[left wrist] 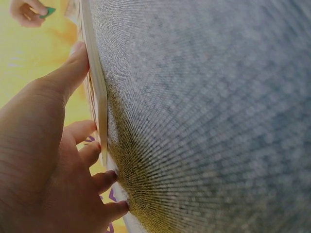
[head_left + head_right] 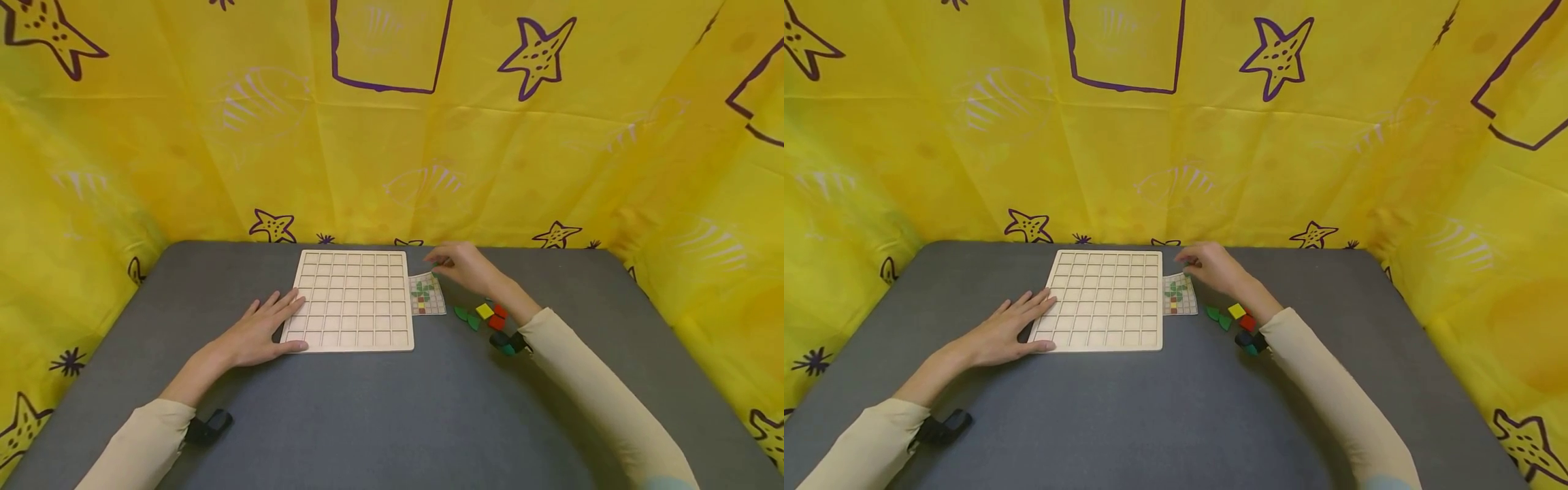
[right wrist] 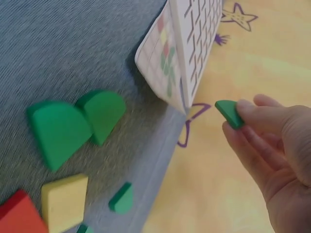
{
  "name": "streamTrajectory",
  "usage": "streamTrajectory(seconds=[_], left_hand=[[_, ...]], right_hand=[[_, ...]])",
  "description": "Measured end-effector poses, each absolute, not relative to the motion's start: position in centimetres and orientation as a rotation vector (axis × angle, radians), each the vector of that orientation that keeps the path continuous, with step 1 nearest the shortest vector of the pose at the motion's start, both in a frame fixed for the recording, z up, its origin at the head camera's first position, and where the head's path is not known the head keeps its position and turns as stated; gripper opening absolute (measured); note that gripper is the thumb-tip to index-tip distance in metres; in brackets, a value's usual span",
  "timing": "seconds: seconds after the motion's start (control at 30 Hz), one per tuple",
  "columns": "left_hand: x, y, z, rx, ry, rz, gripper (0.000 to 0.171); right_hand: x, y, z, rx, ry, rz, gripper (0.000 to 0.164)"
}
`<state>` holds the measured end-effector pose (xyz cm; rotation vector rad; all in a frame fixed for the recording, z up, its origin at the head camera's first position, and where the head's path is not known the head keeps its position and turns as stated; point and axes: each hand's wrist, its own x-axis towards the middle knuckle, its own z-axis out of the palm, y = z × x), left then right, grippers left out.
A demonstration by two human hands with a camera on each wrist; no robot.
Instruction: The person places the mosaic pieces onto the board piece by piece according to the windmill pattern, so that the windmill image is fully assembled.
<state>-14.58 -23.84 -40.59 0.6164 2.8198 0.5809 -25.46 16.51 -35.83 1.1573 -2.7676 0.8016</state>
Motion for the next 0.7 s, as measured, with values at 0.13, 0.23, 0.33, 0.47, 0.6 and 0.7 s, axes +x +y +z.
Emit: streamTrajectory(seconds=[0.13, 0.23, 0.33, 0.47, 0.6, 0.7], left_hand=[[-14.5, -23.9, -40.6, 0.622, 2.816, 0.593, 0.094], [-14.5, -23.8, -40.5, 0.627, 2.816, 0.594, 0.094], [-14.6, -23.8, -40.5, 0.628, 2.818, 0.592, 0.094], [-14.6, -23.9, -40.6, 0.627, 2.821, 0.588, 0.095], [-14.6, -23.9, -40.7, 0.624, 2.823, 0.587, 0.094], [-14.6, -23.9, -40.7, 0.623, 2.822, 0.593, 0.094]], right_hand=[[-25.8, 15.6, -36.0, 1.181, -2.737, 0.832, 0.022], [-25.9, 14.9, -36.3, 1.159, -2.724, 0.83, 0.02], [-25.9, 14.3, -36.4, 1.124, -2.716, 0.839, 0.019], [-26.1, 13.2, -36.5, 1.09, -2.725, 0.898, 0.018], [-26.5, 12.2, -36.8, 1.071, -2.74, 0.973, 0.019], [-26.7, 11.5, -37.0, 1.064, -2.743, 1.024, 0.021]])
